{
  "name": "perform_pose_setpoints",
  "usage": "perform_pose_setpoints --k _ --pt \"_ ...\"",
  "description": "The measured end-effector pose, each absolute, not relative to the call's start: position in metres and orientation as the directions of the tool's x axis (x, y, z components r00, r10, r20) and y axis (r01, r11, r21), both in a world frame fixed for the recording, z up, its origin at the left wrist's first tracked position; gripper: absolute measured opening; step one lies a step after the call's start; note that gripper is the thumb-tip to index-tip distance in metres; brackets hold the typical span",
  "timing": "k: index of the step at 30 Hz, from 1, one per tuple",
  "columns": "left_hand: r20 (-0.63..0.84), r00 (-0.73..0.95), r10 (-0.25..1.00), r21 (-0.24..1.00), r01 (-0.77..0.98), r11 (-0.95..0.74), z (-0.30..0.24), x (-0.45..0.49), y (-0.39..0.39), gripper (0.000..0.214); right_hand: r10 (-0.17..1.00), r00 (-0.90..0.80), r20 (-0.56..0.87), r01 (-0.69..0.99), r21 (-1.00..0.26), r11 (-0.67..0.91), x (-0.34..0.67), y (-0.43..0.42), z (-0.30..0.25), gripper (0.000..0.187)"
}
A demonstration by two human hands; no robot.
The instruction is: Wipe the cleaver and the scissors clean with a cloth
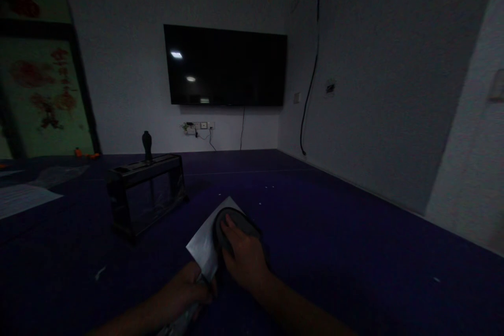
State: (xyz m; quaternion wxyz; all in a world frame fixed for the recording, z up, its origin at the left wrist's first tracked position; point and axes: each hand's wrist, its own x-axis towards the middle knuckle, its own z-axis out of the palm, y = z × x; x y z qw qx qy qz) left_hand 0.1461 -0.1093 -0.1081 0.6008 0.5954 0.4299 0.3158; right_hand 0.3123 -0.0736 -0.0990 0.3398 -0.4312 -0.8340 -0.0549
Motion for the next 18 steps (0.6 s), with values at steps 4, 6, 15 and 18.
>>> perform_pose_setpoints --k 4,6,15,18 --pt "-0.159 0.432 0.888 0.985 0.134 0.111 -0.1117 0.1465 -0.1074 0.017 0.684 -0.397 0.611 0.759 -0.201 0.62 0.3119 -0.0744 -0.098 0.052" --pt "-0.153 0.435 0.887 0.986 0.126 0.108 -0.1124 0.1465 -0.1072 0.016 0.682 -0.396 0.615 0.757 -0.202 0.621 0.3118 -0.075 -0.0973 0.052" --pt "-0.145 0.431 0.891 0.987 0.132 0.097 -0.1039 0.1476 -0.1123 0.015 0.677 -0.39 0.624 0.752 -0.209 0.625 0.3121 -0.0746 -0.0974 0.053" --pt "-0.132 0.423 0.896 0.989 0.114 0.092 -0.1026 0.1476 -0.1129 0.015 0.678 -0.396 0.62 0.751 -0.206 0.627 0.3123 -0.0744 -0.0976 0.054"
